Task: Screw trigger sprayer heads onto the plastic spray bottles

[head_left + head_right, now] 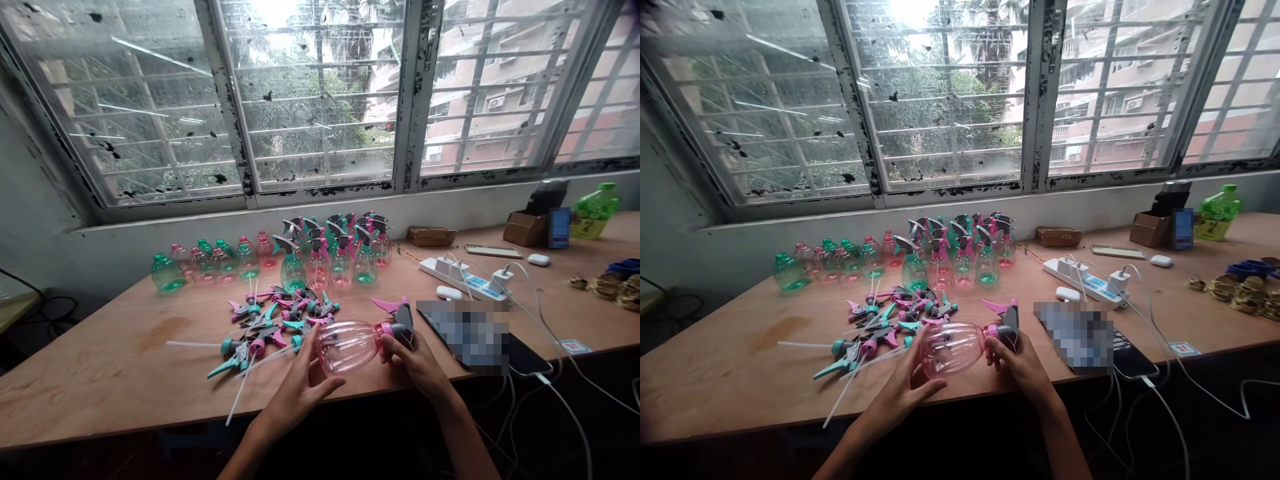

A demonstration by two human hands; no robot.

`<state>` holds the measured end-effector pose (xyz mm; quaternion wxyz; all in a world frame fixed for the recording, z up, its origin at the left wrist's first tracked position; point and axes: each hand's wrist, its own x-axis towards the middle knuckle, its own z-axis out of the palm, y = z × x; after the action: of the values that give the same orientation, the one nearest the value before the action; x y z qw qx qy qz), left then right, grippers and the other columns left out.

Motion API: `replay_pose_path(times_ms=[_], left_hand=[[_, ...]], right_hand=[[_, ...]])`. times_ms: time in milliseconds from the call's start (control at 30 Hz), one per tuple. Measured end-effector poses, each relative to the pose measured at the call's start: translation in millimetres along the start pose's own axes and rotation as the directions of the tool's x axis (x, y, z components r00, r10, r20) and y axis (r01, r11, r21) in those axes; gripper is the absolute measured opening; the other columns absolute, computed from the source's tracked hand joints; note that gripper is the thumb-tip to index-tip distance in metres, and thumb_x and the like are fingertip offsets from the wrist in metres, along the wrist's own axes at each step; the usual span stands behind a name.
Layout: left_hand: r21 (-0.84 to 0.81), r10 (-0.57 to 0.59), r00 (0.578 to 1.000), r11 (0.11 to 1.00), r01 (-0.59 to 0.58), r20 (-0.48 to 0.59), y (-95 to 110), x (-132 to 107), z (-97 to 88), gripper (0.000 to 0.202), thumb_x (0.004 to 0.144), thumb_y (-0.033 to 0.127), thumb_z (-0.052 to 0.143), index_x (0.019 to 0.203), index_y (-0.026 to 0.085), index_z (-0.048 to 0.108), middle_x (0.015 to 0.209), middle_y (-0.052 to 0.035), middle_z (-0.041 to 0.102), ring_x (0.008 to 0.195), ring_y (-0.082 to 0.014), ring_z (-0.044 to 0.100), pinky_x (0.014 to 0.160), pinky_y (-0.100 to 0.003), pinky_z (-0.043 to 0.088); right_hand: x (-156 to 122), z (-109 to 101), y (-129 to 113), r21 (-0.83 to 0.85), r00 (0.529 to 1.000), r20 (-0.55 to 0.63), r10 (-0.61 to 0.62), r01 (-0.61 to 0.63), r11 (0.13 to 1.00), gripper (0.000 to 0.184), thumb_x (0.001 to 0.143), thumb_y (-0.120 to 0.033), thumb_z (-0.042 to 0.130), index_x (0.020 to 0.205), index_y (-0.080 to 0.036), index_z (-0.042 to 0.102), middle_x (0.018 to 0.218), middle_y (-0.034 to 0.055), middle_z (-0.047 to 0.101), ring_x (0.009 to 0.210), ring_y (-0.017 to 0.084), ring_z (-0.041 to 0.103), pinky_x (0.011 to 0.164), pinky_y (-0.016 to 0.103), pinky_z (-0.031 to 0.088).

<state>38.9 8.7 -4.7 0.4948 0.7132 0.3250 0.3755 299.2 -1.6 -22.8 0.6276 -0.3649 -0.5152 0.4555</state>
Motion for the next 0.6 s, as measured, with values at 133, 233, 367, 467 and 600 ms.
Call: replay_pose_path(times_ms=[133, 233, 367, 467, 600], left_hand=[[0.036, 0.047, 0.999, 0.998, -0.047, -0.005, 0.2, 1.0, 0.0, 0.096, 0.091, 0.038, 0.074, 0.162, 0.042, 0.009, 0.174, -0.0044, 0.013, 0.153, -0.0328, 0.033, 0.126, -0.051, 0.029], [0.049, 0.040, 0.999, 0.998, -0.040, 0.002, 3.8, 0.6, 0.4, 0.103, 0.089, 0.036, 0.076, 0.162, 0.043, 0.004, 0.173, -0.0050, 0.017, 0.149, -0.0322, 0.041, 0.126, -0.050, 0.030], [-0.055, 0.001, 1.000, 0.998, -0.001, 0.006, 4.8, -0.8, -0.3, 0.102, 0.091, 0.041, 0.074, 0.163, 0.038, 0.001, 0.173, -0.0080, 0.016, 0.151, -0.0343, 0.038, 0.125, -0.051, 0.031], [-0.087, -0.027, 1.000, 0.996, 0.028, 0.013, 4.0, -1.6, -0.6, 0.100, 0.091, 0.042, 0.074, 0.164, 0.035, 0.007, 0.173, -0.0080, 0.016, 0.153, -0.0342, 0.034, 0.126, -0.049, 0.030], [-0.041, 0.008, 1.000, 0.999, -0.008, 0.014, 3.0, -1.0, 0.6, 0.097, 0.089, 0.039, 0.076, 0.163, 0.038, 0.013, 0.173, -0.0049, 0.016, 0.154, -0.0332, 0.031, 0.127, -0.049, 0.028]], right_hand=[[0.6, -0.7, 2.2, 0.009, 1.000, 0.013, -0.002, 0.002, 1.000, 0.034, 0.087, -0.049, 0.078, 0.080, -0.018, 0.069, 0.066, 0.0029, 0.068, 0.058, 0.016, 0.062, 0.051, 0.025, 0.049], [1.4, -1.0, 3.6, 0.027, 1.000, 0.003, -0.004, 0.004, 1.000, 0.032, 0.087, -0.048, 0.079, 0.082, -0.018, 0.069, 0.065, 0.0023, 0.068, 0.057, 0.015, 0.062, 0.050, 0.024, 0.049], [1.7, -0.8, 2.4, 0.017, 1.000, 0.020, -0.009, 0.008, 1.000, 0.033, 0.088, -0.047, 0.078, 0.079, -0.017, 0.070, 0.066, 0.0030, 0.069, 0.058, 0.015, 0.062, 0.050, 0.024, 0.048], [1.5, -0.4, 0.7, 0.001, 1.000, 0.018, -0.005, 0.005, 1.000, 0.034, 0.088, -0.048, 0.077, 0.077, -0.016, 0.071, 0.067, 0.0040, 0.069, 0.058, 0.016, 0.062, 0.050, 0.025, 0.048], [2.3, -0.3, 0.9, -0.014, 1.000, 0.008, -0.005, 0.005, 1.000, 0.036, 0.088, -0.050, 0.076, 0.076, -0.017, 0.071, 0.064, 0.0037, 0.067, 0.057, 0.016, 0.061, 0.049, 0.025, 0.047]])
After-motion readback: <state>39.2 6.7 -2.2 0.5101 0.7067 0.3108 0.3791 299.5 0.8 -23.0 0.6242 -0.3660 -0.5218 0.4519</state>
